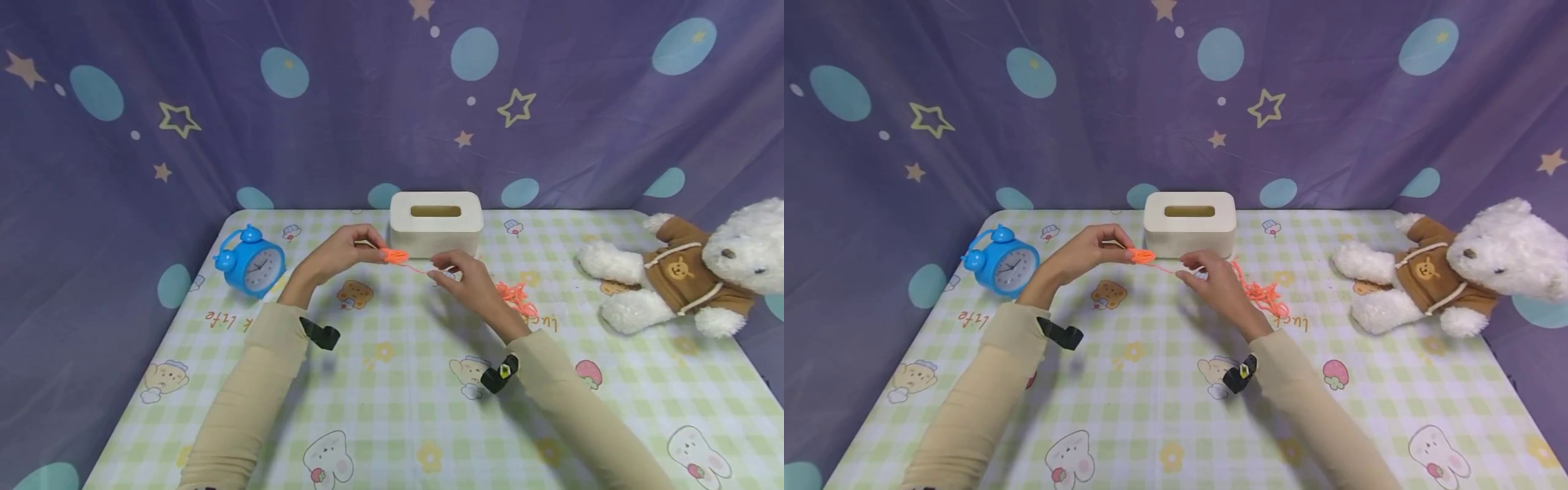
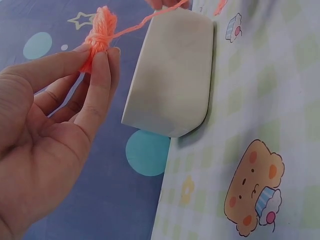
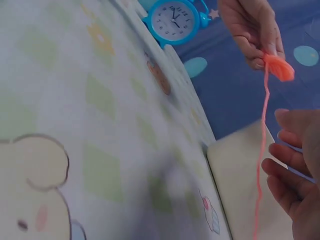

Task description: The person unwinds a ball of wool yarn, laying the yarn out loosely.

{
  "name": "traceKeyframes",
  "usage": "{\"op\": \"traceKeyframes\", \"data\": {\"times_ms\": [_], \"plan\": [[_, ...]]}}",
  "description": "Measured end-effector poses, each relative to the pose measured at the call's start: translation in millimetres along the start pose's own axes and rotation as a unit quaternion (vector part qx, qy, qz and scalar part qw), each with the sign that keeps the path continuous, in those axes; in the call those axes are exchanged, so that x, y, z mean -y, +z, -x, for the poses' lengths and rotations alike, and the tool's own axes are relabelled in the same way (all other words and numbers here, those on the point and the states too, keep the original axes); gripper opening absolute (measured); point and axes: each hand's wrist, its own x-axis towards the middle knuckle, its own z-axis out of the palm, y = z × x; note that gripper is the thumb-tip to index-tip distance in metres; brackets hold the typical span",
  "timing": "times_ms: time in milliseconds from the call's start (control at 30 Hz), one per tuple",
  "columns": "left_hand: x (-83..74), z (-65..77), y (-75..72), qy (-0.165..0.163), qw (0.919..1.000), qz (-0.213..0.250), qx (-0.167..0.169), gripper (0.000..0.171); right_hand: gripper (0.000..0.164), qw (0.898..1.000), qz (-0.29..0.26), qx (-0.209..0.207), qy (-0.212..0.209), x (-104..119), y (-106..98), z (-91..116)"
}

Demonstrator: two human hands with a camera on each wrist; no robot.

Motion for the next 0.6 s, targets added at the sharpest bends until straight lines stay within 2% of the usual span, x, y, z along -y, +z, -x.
{"op": "traceKeyframes", "data": {"times_ms": [167, 367, 600], "plan": [[-0.3, -0.7, 0.1, 0.008, 0.9999, -0.015, 0.001, 0.017, 0.023, 0.999, -0.023, 0.024, -0.011, 5.2, 11.1, -4.4], [1.0, -1.7, 0.4, 0.009, 0.9999, -0.012, 0.004, 0.018, 0.018, 0.997, -0.046, 0.063, 0.008, 11.6, 19.3, -2.5], [2.4, -2.8, 0.5, 0.013, 0.9999, -0.009, 0.002, 0.017, 0.013, 0.996, -0.065, 0.066, 0.013, 21.2, 19.4, 2.7]]}}
